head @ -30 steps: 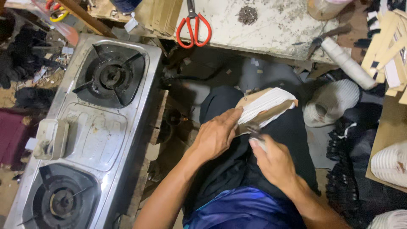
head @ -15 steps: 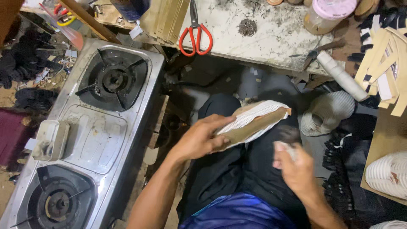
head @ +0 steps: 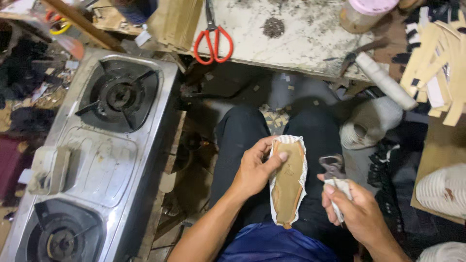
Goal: The person sits with a woven shoe upper on a last in their lap and trims excess material from the sole edge using pincers, rotating the shoe to work around it. They then press a black strap across the shoe and hold a flat wooden strip against the sole edge.
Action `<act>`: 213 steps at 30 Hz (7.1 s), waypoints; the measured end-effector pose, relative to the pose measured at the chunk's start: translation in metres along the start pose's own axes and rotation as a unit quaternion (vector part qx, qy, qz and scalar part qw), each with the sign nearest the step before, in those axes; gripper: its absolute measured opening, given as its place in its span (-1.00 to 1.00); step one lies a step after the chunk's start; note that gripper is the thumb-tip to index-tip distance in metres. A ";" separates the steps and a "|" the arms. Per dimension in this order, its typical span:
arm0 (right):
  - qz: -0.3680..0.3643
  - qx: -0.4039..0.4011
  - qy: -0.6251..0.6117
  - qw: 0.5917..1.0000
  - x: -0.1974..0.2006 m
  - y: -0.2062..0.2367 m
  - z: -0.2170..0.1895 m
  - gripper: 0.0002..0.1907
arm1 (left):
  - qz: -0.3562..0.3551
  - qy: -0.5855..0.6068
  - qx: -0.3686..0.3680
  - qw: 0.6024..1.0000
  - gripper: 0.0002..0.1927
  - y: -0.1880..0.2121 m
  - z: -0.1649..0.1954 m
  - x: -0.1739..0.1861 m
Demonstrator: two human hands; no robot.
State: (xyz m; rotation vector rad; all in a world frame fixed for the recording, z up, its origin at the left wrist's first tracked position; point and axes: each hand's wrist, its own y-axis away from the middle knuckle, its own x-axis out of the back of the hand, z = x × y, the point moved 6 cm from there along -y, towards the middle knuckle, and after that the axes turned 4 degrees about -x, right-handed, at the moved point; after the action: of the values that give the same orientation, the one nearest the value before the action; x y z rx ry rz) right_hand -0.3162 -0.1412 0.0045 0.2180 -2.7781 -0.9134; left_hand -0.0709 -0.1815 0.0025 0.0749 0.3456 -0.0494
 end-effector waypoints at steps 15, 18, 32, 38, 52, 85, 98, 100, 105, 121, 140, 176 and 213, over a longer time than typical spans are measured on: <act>-0.045 0.045 0.245 0.968 0.006 -0.007 -0.052 -0.67 | -0.074 -0.118 -0.042 0.989 -0.21 -0.011 -0.006 -0.033; -0.048 0.076 0.325 0.942 0.013 -0.002 -0.075 -0.57 | -0.064 -0.297 -0.157 0.940 -0.23 -0.012 0.009 -0.050; -0.096 0.023 0.627 0.772 0.012 -0.001 -0.129 -0.54 | -0.084 -0.439 -0.176 0.877 -0.17 -0.009 -0.014 -0.089; -0.115 0.035 0.723 0.681 -0.001 0.006 -0.149 -0.64 | -0.080 -0.467 -0.181 0.862 -0.15 -0.001 -0.012 -0.099; -0.116 0.088 0.764 0.628 -0.025 0.009 -0.153 -0.73 | -0.066 -0.460 -0.186 0.866 -0.17 0.002 -0.011 -0.091; -0.101 -0.093 0.407 0.903 0.044 -0.037 -0.065 -0.56 | -0.118 -0.329 -0.112 0.930 -0.19 -0.033 -0.030 -0.074; -0.102 0.128 0.587 0.793 0.019 0.001 -0.119 -0.37 | -0.073 -0.399 -0.185 0.895 -0.20 -0.011 -0.023 -0.094; -0.101 0.116 0.636 0.756 0.014 0.007 -0.126 -0.36 | -0.066 -0.401 -0.196 0.892 -0.21 -0.008 -0.021 -0.096; -0.080 0.123 0.708 0.690 -0.003 0.019 -0.136 -0.33 | -0.072 -0.404 -0.183 0.893 -0.19 -0.002 -0.018 -0.092; -0.030 0.330 0.592 0.734 0.001 -0.019 -0.099 -0.26 | -0.214 -0.202 -0.071 0.953 -0.27 -0.029 -0.044 -0.044; -0.081 0.119 0.432 0.890 0.037 -0.031 -0.078 -0.53 | -0.110 -0.396 -0.129 0.902 -0.33 -0.025 -0.015 -0.080; 0.077 0.230 0.415 0.877 0.023 -0.017 -0.074 -0.39 | -0.113 -0.333 -0.075 0.933 -0.50 -0.052 -0.017 -0.085; 0.204 0.523 0.246 0.790 0.014 0.037 -0.142 -0.70 | -0.073 -0.123 0.027 0.989 -0.42 -0.082 -0.062 -0.070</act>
State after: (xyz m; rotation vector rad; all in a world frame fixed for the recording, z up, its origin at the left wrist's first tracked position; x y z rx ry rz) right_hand -0.2975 -0.1957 0.1405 -0.0084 -2.3326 0.7486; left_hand -0.1620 -0.2554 -0.0369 0.0952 0.1027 -0.2107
